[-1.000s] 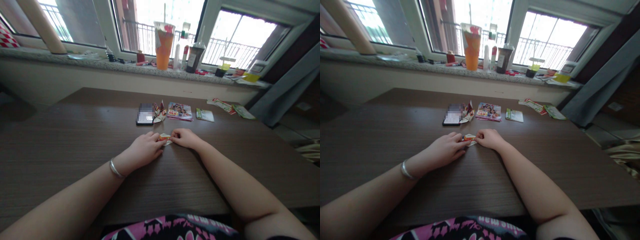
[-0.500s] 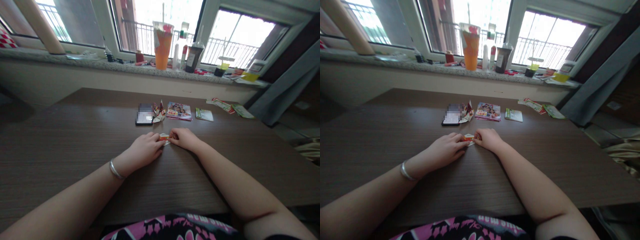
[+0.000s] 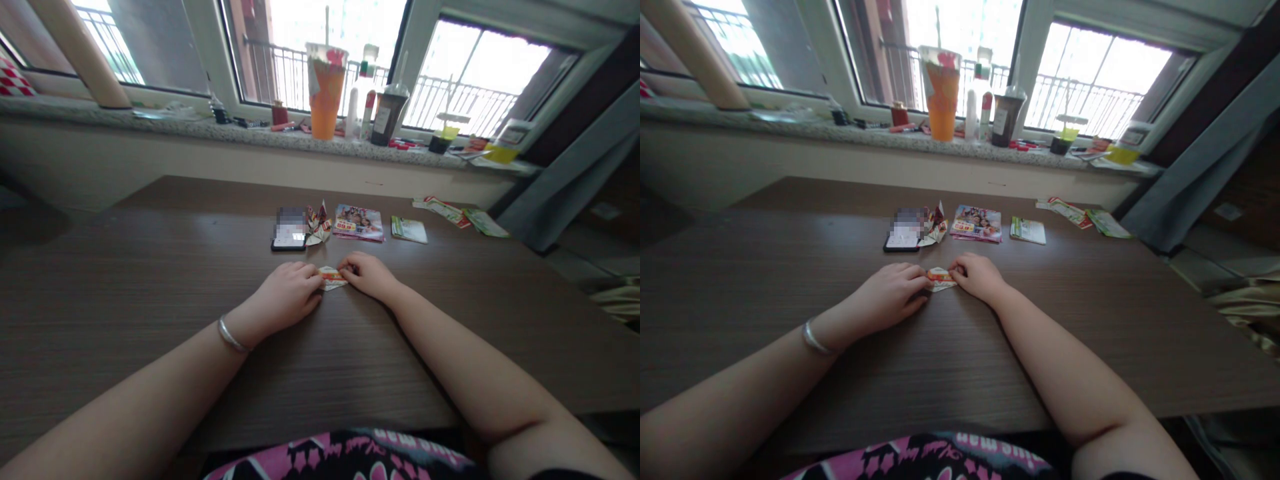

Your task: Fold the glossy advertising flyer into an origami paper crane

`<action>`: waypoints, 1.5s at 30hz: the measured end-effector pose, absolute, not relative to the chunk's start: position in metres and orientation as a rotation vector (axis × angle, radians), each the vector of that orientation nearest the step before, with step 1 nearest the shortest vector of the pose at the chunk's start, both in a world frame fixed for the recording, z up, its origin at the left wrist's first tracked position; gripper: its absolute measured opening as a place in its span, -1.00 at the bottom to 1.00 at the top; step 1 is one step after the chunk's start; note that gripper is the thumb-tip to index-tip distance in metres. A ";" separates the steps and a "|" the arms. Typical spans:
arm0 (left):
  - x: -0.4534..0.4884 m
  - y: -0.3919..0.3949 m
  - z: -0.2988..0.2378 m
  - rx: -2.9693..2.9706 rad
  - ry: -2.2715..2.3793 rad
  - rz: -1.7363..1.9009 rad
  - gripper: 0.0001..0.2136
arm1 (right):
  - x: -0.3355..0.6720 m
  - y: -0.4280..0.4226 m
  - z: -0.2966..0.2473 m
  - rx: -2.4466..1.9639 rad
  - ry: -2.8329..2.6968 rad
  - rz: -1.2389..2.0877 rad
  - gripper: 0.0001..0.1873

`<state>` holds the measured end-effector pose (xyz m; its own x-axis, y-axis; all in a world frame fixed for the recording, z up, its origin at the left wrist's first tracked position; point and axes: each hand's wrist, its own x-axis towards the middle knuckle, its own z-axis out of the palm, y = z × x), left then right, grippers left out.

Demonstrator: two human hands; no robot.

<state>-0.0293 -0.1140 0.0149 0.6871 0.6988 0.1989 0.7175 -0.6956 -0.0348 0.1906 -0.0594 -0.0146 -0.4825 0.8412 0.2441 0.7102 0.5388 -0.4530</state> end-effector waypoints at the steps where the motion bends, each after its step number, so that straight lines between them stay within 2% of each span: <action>1: -0.029 -0.114 0.015 -2.762 -1.192 -0.261 -0.80 | 0.191 -0.060 -0.015 -1.248 -2.354 0.401 -0.88; 4: -0.029 -0.113 0.014 -2.715 -1.239 -0.306 -0.80 | 0.191 -0.061 -0.016 -1.168 -2.403 0.419 -0.93; 10: -0.031 -0.111 0.013 -2.685 -1.344 -0.324 -0.77 | 0.188 -0.066 -0.016 -0.981 -2.475 0.451 -0.89; 13: -0.031 -0.111 0.013 -2.714 -1.373 -0.318 -0.76 | 0.186 -0.067 -0.014 -0.954 -2.428 0.388 -0.95; 20: -0.032 -0.108 0.013 -2.811 -1.325 -0.408 -0.78 | 0.187 -0.067 -0.012 -0.838 -2.470 0.315 -0.71; 28: -0.031 -0.106 0.009 -2.801 -1.456 -0.509 -0.72 | 0.188 -0.068 -0.011 -0.808 -2.551 0.225 -0.79; 33: -0.030 -0.106 0.007 -2.815 -1.364 -0.522 -0.72 | 0.185 -0.071 -0.006 -0.812 -2.601 0.161 -0.83; 45: -0.032 -0.102 0.006 -2.819 -1.260 -0.463 -0.81 | 0.184 -0.075 -0.005 -0.867 -2.675 -0.027 -0.70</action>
